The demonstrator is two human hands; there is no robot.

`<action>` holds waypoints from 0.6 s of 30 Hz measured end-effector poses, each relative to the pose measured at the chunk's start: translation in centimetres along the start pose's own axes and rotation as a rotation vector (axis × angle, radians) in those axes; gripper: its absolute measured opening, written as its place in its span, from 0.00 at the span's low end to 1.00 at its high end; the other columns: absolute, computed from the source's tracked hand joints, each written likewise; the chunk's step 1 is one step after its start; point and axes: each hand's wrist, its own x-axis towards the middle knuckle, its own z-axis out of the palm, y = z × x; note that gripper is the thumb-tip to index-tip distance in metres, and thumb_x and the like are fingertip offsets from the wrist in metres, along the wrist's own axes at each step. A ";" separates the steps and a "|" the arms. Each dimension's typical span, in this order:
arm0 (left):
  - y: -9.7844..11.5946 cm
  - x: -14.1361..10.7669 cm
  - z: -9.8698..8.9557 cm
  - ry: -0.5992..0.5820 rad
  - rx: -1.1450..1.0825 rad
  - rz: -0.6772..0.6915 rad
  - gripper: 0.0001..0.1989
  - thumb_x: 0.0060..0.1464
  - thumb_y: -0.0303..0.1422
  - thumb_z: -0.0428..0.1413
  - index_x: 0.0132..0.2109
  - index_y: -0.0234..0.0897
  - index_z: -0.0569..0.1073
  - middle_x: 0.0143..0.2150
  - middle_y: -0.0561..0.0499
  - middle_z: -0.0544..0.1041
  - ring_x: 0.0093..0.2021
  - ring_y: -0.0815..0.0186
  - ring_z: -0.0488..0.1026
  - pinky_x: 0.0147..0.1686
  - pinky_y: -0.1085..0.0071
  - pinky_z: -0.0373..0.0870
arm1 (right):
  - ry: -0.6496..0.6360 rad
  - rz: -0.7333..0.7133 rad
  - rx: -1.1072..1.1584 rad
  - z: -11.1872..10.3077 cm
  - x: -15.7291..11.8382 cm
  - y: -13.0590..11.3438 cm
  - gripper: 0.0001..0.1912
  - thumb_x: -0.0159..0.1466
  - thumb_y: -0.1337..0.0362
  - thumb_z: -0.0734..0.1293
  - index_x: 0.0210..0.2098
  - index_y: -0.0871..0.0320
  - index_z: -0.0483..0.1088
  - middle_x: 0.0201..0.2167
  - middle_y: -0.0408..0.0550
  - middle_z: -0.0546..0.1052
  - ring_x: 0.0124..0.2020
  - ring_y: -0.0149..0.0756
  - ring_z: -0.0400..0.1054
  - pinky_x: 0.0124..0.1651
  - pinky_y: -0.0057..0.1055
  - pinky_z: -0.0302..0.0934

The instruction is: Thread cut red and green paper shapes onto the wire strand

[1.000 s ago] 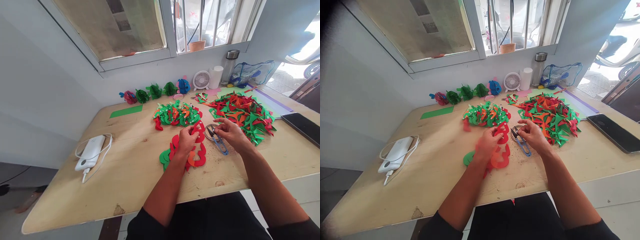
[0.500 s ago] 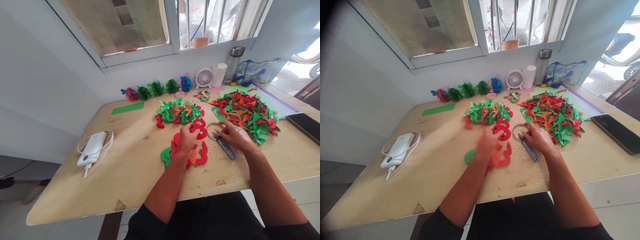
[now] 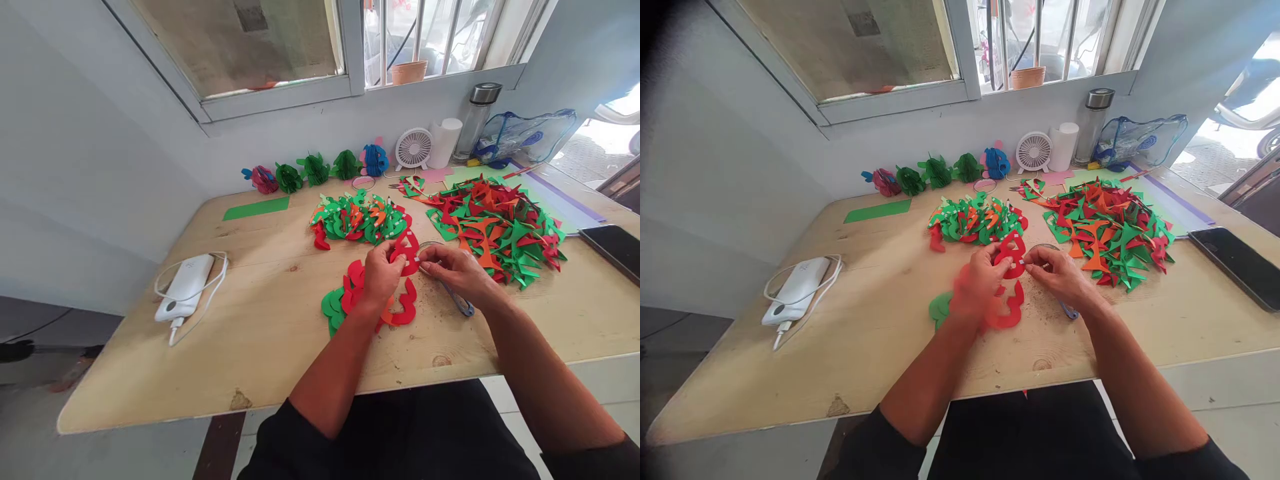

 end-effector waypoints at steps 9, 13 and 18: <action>0.9 -0.6 0.3 -0.035 -0.082 -0.098 0.15 0.47 0.25 0.57 0.45 0.35 0.75 0.31 0.50 0.79 0.29 0.69 0.75 0.26 0.77 0.71 | 0.011 0.042 0.068 0.1 0.1 0.5 0.18 0.58 0.51 0.64 0.30 0.60 0.74 0.23 0.45 0.70 0.24 0.30 0.58 0.24 0.28 0.51; 1.2 -0.8 0.1 -0.101 -0.129 -0.236 0.08 0.50 0.27 0.57 0.40 0.32 0.75 0.24 0.52 0.74 0.20 0.73 0.71 0.20 0.79 0.67 | 0.052 0.059 0.084 0.1 0.1 0.3 0.17 0.57 0.51 0.65 0.29 0.60 0.74 0.24 0.45 0.71 0.25 0.30 0.59 0.24 0.27 0.51; 1.1 -0.8 0.1 -0.173 -0.183 -0.273 0.02 0.51 0.25 0.55 0.32 0.32 0.73 0.20 0.54 0.71 0.18 0.74 0.69 0.20 0.79 0.66 | 0.044 0.046 0.056 0.1 0.2 0.4 0.16 0.58 0.52 0.64 0.30 0.60 0.73 0.23 0.44 0.69 0.24 0.29 0.58 0.25 0.28 0.50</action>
